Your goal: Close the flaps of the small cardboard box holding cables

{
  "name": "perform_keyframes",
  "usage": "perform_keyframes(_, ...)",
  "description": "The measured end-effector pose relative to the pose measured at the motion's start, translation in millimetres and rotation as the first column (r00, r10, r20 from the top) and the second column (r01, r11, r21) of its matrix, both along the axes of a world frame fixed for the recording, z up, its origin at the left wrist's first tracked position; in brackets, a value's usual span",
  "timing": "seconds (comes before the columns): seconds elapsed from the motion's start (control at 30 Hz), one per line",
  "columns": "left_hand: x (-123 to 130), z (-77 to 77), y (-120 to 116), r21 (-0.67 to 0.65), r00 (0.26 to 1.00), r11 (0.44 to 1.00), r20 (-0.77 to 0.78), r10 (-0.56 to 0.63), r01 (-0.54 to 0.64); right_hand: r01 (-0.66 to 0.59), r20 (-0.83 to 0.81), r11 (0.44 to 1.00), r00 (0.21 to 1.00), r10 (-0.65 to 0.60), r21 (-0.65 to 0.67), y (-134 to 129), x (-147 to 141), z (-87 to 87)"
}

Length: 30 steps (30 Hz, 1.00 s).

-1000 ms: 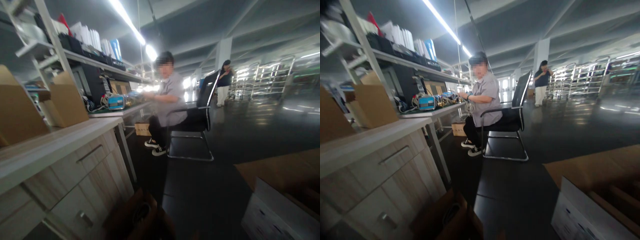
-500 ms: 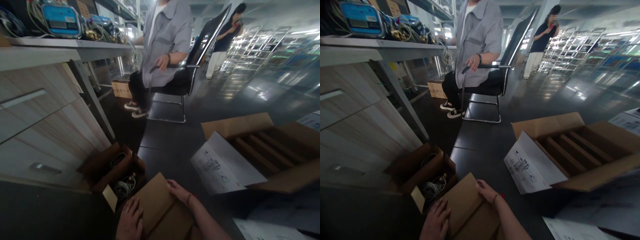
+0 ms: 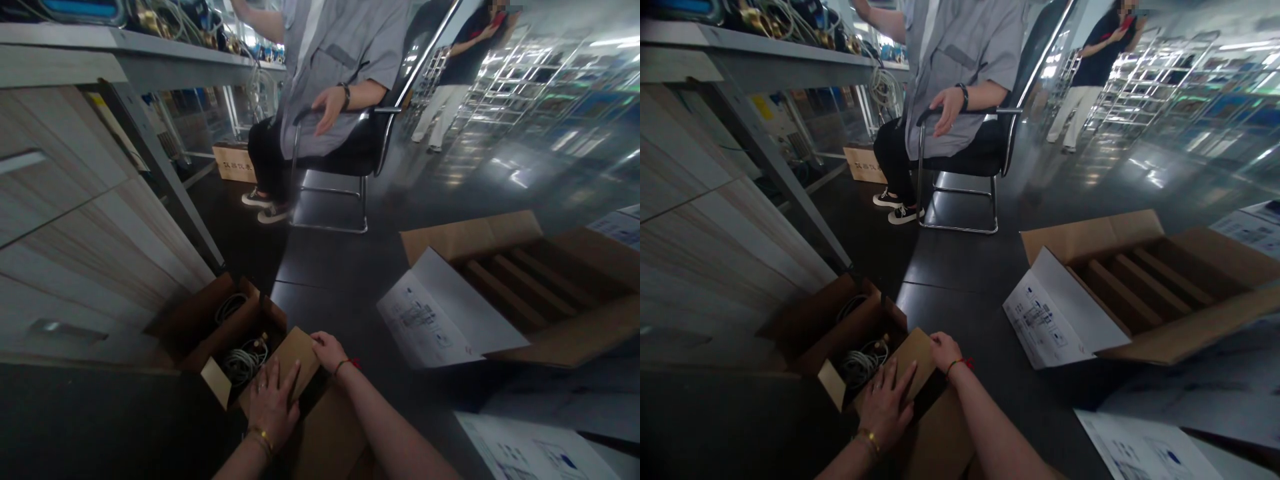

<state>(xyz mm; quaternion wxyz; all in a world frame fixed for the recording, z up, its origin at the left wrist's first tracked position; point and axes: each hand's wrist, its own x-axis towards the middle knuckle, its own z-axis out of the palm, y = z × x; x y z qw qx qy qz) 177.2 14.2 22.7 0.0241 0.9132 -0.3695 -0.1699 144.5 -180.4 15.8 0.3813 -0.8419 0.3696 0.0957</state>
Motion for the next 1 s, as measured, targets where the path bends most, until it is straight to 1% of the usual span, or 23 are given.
perform_keyframes(0.07, -1.7, -4.7, 1.4, -0.036, 0.998, 0.999, 0.053, -0.036, 0.038, 0.0, 0.049, 1.0, 0.999, 0.001, -0.014, -1.3, -6.1, 1.3)
perform_keyframes(0.17, -7.9, -17.6, 3.7, -0.055, 0.987, 0.997, 0.155, -0.043, 0.052, 0.021, 0.044, 0.999, 0.999, -0.02, -0.025, -1.9, -18.2, -4.3)
perform_keyframes(0.27, -14.3, -30.6, 4.3, -0.096, 0.974, 0.995, 0.227, -0.012, 0.035, 0.043, 0.034, 0.997, 0.998, -0.046, 0.061, 0.2, -24.8, -17.5)
perform_keyframes(0.33, -17.6, -37.3, 3.1, -0.123, 0.967, 0.992, 0.254, 0.018, 0.013, 0.072, 0.058, 0.992, 0.995, -0.079, 0.104, 2.5, -24.8, -26.7)
perform_keyframes(0.47, -21.9, -48.5, 0.6, -0.121, 0.971, 0.992, 0.234, 0.053, -0.025, 0.134, 0.084, 0.984, 0.986, -0.144, 0.117, 5.9, -23.4, -37.1)
perform_keyframes(0.6, -23.5, -61.7, 4.0, -0.132, 0.979, 0.991, 0.194, 0.054, -0.028, 0.153, 0.061, 0.984, 0.985, -0.159, 0.091, 7.2, -25.9, -37.2)
perform_keyframes(0.67, -23.6, -67.1, 8.0, -0.156, 0.983, 0.988, 0.181, 0.027, 0.002, 0.151, 0.041, 0.987, 0.987, -0.153, 0.047, 8.5, -26.0, -34.8)
perform_keyframes(0.73, -23.9, -69.4, 12.5, -0.188, 0.988, 0.98, 0.147, -0.038, 0.065, 0.146, 0.007, 0.989, 0.989, -0.145, -0.023, 11.2, -24.7, -30.9)
perform_keyframes(0.87, -25.5, -65.5, 18.8, -0.24, 0.965, 0.937, 0.001, -0.263, 0.256, 0.071, -0.012, 0.984, 0.997, -0.074, -0.165, 20.3, -22.3, -22.2)
perform_keyframes(0.93, -24.4, -60.5, 18.7, -0.259, 0.945, 0.925, -0.097, -0.312, 0.279, 0.028, -0.018, 0.979, 0.999, -0.032, -0.203, 25.7, -23.8, -20.2)
perform_keyframes(1.0, -18.1, -50.2, 15.9, -0.293, 0.932, 0.918, -0.163, -0.323, 0.267, -0.026, -0.059, 0.971, 0.998, 0.012, -0.239, 31.1, -27.4, -20.4)
